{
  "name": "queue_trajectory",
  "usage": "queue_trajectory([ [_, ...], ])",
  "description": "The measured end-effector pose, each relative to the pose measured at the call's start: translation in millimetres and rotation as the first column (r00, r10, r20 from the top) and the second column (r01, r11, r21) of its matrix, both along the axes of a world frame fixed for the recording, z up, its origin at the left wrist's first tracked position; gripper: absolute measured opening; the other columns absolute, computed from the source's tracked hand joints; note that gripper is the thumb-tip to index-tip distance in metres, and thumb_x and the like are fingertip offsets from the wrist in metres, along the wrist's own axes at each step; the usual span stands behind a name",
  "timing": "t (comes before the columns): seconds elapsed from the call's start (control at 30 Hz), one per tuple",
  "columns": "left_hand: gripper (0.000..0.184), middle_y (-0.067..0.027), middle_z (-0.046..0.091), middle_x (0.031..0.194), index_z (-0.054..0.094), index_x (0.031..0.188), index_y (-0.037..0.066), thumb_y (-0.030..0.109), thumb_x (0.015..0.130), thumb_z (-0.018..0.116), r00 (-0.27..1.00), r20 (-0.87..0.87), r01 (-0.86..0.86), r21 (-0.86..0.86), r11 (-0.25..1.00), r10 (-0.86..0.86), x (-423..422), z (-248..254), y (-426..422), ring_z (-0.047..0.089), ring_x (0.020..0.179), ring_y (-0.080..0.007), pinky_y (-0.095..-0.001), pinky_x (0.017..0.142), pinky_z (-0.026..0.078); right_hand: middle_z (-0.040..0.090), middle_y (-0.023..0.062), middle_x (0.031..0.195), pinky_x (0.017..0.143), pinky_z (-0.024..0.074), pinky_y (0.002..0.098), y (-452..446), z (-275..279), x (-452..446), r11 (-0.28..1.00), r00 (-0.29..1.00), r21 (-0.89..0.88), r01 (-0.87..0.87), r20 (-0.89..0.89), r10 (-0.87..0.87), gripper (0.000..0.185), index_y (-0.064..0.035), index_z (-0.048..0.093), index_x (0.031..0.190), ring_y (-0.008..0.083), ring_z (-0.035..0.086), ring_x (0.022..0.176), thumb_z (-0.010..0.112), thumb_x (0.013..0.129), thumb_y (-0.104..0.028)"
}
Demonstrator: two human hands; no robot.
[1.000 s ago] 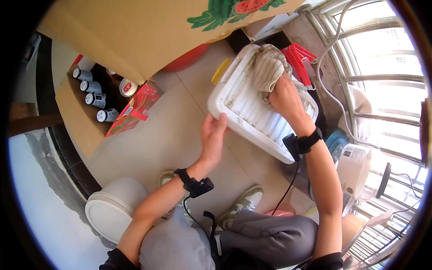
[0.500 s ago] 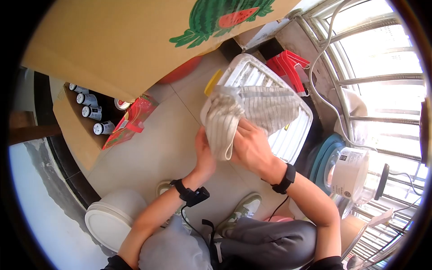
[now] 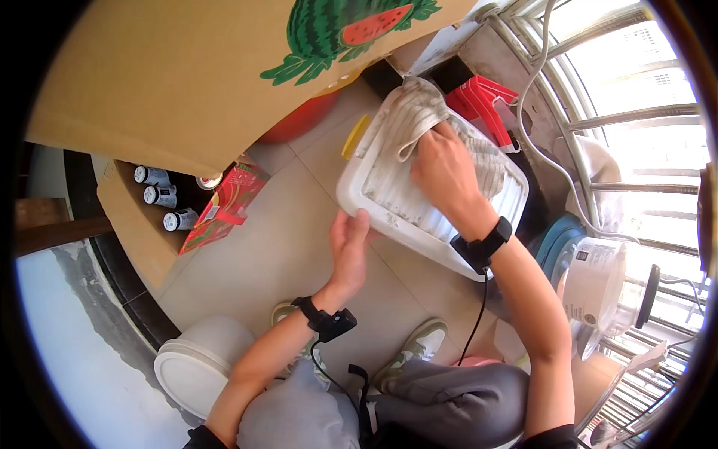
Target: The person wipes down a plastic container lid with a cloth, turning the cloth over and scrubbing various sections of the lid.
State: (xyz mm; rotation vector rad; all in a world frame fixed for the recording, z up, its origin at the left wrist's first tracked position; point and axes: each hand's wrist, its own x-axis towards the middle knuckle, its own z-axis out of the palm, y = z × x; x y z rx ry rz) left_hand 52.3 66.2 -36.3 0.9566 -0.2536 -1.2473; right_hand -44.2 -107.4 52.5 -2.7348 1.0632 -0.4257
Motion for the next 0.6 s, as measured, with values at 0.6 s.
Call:
queue_trajectory([
  [0.6, 0.044, -0.0056, 0.062, 0.130, 0.050, 0.139, 0.008, 0.036, 0.106, 0.055, 1.000, 0.011, -0.013, 0.003, 1.000, 0.012, -1, 2, -3, 0.062, 0.112, -0.0166, -0.0368, 0.092, 0.054, 0.066, 0.0240, 0.095, 0.084, 0.0528, 0.0469, -16, 7, -3, 0.999, 0.998, -0.053, -0.008, 0.065, 0.012, 0.029, 0.0020, 0.054, 0.100, 0.0412, 0.060, 0.099, 0.059, 0.071, 0.003],
])
